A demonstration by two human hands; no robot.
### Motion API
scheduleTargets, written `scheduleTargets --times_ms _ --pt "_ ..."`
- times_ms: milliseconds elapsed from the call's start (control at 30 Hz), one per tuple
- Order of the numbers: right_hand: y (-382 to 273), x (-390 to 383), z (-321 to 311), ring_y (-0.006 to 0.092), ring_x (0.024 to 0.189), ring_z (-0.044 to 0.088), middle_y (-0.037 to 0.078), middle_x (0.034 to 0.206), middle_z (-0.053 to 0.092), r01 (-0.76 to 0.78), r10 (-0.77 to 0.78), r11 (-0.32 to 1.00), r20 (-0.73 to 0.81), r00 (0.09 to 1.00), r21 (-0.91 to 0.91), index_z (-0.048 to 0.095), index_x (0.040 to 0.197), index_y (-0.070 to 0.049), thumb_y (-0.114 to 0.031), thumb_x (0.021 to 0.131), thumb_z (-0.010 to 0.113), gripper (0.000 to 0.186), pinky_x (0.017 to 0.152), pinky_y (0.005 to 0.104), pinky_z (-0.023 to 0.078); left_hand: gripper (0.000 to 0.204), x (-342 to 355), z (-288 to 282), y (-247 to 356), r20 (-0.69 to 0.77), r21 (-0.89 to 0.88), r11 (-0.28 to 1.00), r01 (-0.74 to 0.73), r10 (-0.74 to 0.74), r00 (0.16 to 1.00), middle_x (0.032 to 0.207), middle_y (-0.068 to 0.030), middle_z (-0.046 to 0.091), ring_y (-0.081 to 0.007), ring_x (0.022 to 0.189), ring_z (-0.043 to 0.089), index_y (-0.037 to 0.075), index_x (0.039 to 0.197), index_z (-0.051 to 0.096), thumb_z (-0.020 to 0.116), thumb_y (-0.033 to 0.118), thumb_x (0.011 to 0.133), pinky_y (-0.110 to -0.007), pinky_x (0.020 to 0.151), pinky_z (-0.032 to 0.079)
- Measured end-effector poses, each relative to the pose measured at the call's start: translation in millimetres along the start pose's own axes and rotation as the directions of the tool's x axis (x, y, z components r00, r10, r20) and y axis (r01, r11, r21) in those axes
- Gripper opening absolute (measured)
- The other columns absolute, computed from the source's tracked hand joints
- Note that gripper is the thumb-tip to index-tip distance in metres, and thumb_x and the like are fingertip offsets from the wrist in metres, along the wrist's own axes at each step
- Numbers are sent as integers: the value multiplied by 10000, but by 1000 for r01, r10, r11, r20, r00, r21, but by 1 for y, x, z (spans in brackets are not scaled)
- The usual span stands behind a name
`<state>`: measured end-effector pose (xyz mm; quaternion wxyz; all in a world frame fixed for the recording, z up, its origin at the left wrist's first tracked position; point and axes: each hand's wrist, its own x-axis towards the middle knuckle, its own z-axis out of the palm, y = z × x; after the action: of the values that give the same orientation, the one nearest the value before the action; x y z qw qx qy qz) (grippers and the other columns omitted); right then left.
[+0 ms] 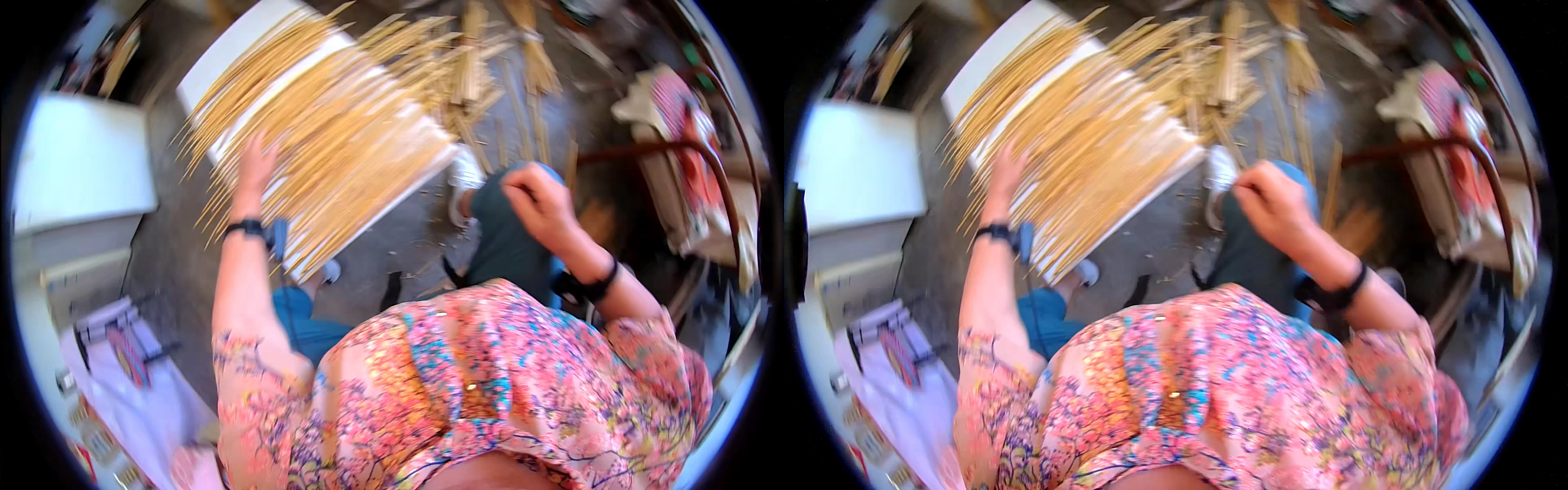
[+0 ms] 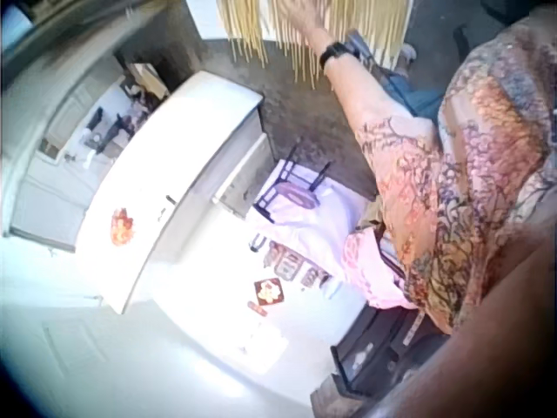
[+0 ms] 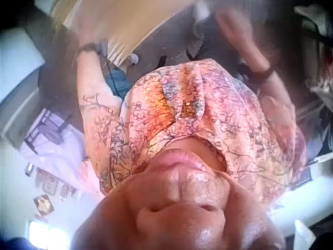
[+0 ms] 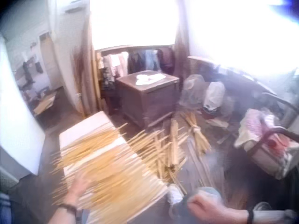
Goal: The person organizes several thin bamboo sticks on a table, sorts through additional bundles on the floor, and prepares white thread using a spool and a metal tool.
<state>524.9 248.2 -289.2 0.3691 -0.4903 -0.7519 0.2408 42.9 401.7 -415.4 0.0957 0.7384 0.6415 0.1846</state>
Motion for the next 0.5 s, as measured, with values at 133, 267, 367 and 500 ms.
scheduleTargets --times_ms 133,267,367,500 --pt "30 -13 17 307 671 566 115 739 535 136 -156 985 -215 964 -105 540 811 -67 -52 750 618 100 555 362 466 523 -55 -12 47 -2 -85 996 28 -28 1000 1322 -196 406 -325 1247 358 20 1277 440 613 172 808 -382 1031 290" --pt "35 -3 31 291 665 568 105 735 527 211 -193 977 -309 931 26 531 801 -58 -82 774 597 75 549 361 463 479 -86 -80 138 -218 -122 991 -63 35 975 1327 -170 411 -293 1238 380 13 1271 446 580 83 817 -385 1024 298" --pt "40 -12 25 295 658 567 109 732 531 192 -179 981 -318 931 11 531 801 -54 -74 772 595 73 549 362 461 466 -84 -128 250 -361 -359 870 -339 205 910 1333 -170 409 -280 1228 396 -1 1278 434 548 67 831 -385 1026 293" --pt "40 -19 23 303 670 574 121 735 541 185 -181 983 -338 924 -20 536 811 -49 -57 771 594 72 558 359 466 544 -96 -222 355 -483 -348 604 -717 540 690 1357 -159 400 -280 1268 360 5 1302 409 326 378 914 -434 1035 302"
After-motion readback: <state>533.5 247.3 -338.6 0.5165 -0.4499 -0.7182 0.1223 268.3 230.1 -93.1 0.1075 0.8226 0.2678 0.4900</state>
